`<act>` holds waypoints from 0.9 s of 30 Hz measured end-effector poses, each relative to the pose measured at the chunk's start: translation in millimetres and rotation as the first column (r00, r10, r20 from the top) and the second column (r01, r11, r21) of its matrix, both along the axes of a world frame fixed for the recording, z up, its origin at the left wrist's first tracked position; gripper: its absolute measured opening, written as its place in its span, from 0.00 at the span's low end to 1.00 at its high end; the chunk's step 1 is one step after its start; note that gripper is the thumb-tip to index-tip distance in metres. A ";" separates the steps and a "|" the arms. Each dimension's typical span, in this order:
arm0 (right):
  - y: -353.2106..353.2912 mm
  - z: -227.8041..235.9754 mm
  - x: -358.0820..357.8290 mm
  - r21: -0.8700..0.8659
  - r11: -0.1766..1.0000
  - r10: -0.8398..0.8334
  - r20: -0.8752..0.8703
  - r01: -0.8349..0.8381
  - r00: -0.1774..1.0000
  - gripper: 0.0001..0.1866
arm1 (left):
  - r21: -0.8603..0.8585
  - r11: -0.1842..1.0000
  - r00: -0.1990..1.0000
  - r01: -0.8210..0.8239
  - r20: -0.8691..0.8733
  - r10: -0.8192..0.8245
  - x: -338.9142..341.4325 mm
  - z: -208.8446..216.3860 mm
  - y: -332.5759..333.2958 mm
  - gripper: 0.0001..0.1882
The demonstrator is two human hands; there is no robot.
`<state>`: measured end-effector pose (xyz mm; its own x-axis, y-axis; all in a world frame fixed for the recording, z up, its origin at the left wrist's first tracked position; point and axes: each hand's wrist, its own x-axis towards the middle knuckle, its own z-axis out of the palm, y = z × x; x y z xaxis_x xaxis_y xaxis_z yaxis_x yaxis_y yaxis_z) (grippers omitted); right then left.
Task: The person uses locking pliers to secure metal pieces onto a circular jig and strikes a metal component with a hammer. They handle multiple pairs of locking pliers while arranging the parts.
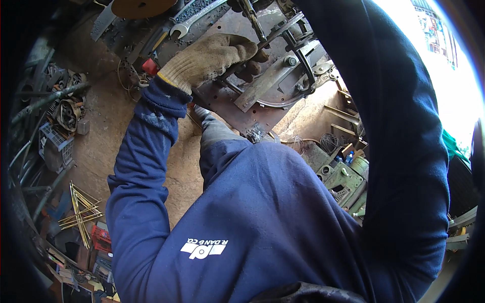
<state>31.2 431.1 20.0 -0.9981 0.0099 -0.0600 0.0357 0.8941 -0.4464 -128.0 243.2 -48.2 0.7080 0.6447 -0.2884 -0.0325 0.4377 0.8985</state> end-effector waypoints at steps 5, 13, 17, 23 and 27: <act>13.4 0.1 2.6 0.028 0.993 0.117 -0.100 -0.115 0.988 0.20 | -0.066 0.998 1.000 -0.005 0.008 0.006 2.9 1.1 -0.2 0.18; 15.7 2.6 2.5 -0.191 0.981 0.029 0.348 0.041 0.937 0.17 | -0.071 0.997 1.000 -0.003 -0.017 0.002 2.5 12.3 -1.0 0.20; 2.1 -1.5 6.2 -0.143 0.972 -0.137 0.297 0.186 0.945 0.16 | -0.029 0.999 1.000 0.017 0.021 -0.016 -1.0 3.4 0.3 0.18; -4.6 -12.1 8.3 -0.125 0.943 -0.263 0.284 0.308 0.922 0.14 | -0.006 0.999 0.999 -0.048 -0.024 0.048 -1.2 8.9 -3.9 0.18; -6.8 -16.9 4.0 -0.140 0.918 -0.319 0.296 0.371 0.901 0.13 | -0.010 1.000 0.998 -0.007 -0.064 0.006 -0.2 6.4 -0.8 0.19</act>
<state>35.3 424.3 3.0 -0.8816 0.3133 -0.3530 0.4650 0.7045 -0.5361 -128.2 242.4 -41.8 0.6836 0.6461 -0.3395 0.0216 0.4470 0.8942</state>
